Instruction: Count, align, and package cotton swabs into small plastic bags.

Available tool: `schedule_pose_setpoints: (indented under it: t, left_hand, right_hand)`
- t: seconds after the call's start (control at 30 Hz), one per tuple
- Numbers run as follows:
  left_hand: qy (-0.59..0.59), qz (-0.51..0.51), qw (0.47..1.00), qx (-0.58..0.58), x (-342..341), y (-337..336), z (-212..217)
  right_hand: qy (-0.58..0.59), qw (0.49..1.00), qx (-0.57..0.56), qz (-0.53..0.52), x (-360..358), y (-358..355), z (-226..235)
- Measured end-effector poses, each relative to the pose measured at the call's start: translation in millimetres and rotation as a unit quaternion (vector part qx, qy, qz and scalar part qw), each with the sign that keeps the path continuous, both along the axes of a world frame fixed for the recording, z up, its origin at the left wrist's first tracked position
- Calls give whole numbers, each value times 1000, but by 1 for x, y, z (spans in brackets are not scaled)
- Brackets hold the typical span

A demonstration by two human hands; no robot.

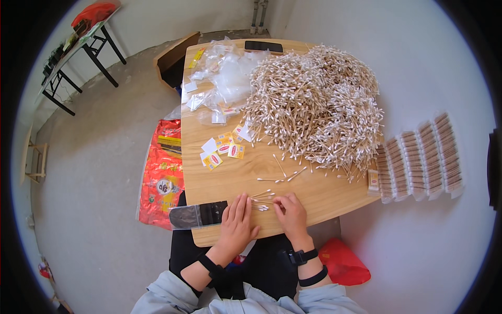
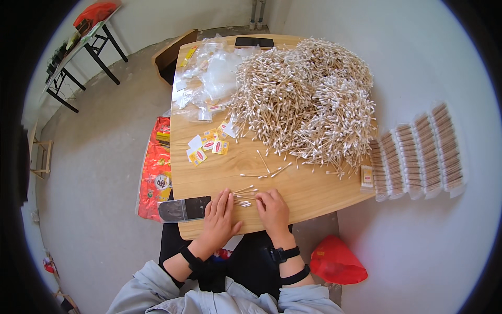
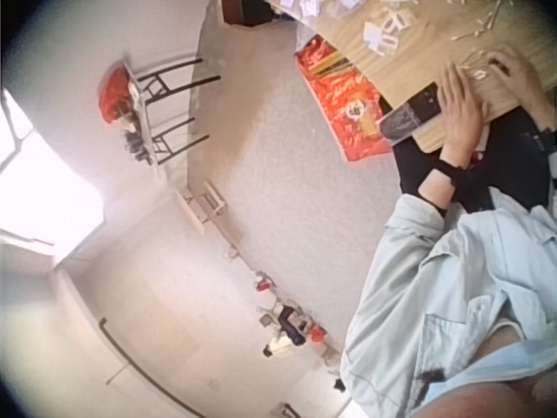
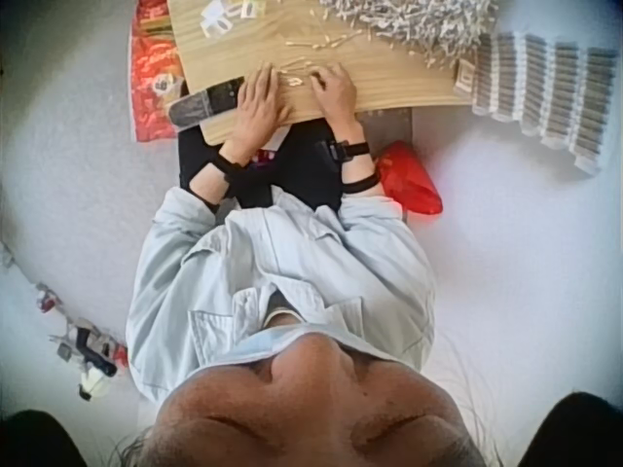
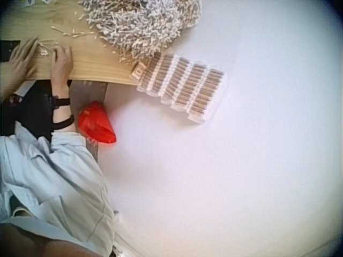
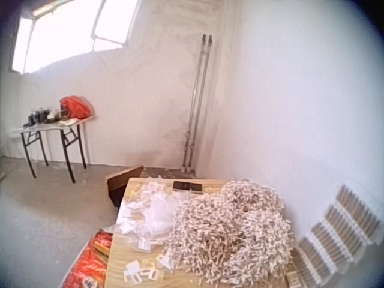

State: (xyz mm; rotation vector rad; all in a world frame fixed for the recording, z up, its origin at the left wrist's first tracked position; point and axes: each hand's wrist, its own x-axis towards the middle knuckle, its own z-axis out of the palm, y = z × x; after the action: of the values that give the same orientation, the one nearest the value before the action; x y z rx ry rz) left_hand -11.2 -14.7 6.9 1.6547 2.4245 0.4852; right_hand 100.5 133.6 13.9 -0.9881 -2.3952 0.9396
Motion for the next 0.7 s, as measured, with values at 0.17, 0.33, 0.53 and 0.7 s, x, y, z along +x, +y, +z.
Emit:
schedule_pose_setpoints:
  t: [0.17,0.33,0.53,0.7]
  left_hand:
    - [-15,23,1000,3,10,-3,6]
    - [-33,22,999,3,6,14,6]
    - [-62,-48,997,4,-9,24,5]
    - [-16,-45,999,2,-12,15,0]
  right_hand:
    - [13,1000,5,20,-7,-7,3]
    - [22,998,-16,56,-9,-4,10]
    - [9,998,-6,65,-11,-1,6]
    - [17,999,-25,41,-14,-1,5]
